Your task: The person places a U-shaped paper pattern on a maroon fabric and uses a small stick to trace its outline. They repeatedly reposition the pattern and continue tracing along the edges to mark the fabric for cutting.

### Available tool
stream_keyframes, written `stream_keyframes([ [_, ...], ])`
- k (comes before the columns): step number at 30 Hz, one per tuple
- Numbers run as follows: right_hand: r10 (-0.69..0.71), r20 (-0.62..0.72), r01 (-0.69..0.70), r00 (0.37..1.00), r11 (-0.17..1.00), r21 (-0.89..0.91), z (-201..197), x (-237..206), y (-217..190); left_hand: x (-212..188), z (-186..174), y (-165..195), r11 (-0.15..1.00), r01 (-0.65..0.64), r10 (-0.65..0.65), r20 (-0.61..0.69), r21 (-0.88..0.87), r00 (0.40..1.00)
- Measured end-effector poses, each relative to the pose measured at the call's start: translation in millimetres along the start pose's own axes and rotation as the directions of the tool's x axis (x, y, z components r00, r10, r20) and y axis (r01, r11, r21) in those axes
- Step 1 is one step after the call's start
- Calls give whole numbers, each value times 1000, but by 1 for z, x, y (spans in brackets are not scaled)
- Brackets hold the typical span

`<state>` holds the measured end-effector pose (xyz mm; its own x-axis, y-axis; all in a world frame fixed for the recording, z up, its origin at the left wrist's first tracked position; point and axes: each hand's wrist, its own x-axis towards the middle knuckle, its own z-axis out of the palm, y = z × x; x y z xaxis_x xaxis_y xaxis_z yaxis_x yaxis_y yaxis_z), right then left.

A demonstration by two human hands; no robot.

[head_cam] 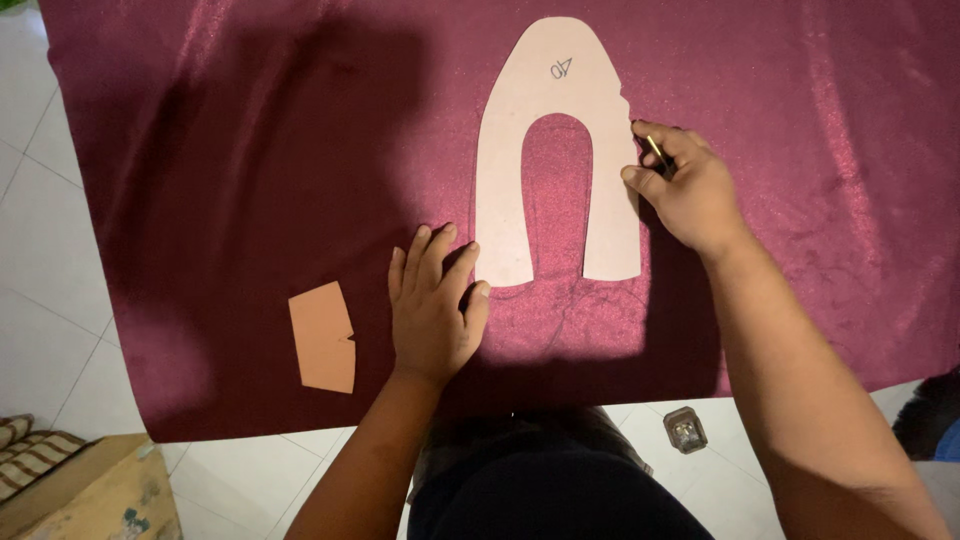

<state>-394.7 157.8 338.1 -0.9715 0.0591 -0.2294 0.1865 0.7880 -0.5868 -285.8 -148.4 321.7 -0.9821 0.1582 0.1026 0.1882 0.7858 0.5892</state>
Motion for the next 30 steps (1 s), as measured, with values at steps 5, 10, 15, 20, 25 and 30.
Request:
stream_keyframes([
  [5, 2, -5, -2, 1000, 1000, 2, 14, 3, -2, -1, 2, -14, 1000, 4, -4, 8, 8, 1000],
  [10, 5, -4, -5, 1000, 1000, -17, 21, 5, -5, -1, 2, -20, 1000, 7, -7, -5, 4, 1000],
  [15, 27, 6, -27, 1000, 1000, -7, 27, 5, -13, -1, -1, -27, 1000, 11, -11, -5, 12, 1000],
  [20, 20, 10, -20, 1000, 1000, 3, 31, 6, -21, 0, -9, -32, 1000, 10, -10, -16, 10, 1000],
  [25, -13, 17, 14, 1000, 998, -54, 33, 7, -14, 2, -6, -30, 998, 3, -3, -7, 60, 1000],
  [30, -49, 28, 50, 998, 997, -50, 33, 1, -3, 8, 9, -18, 989, -96, 92, 38, 109, 995],
])
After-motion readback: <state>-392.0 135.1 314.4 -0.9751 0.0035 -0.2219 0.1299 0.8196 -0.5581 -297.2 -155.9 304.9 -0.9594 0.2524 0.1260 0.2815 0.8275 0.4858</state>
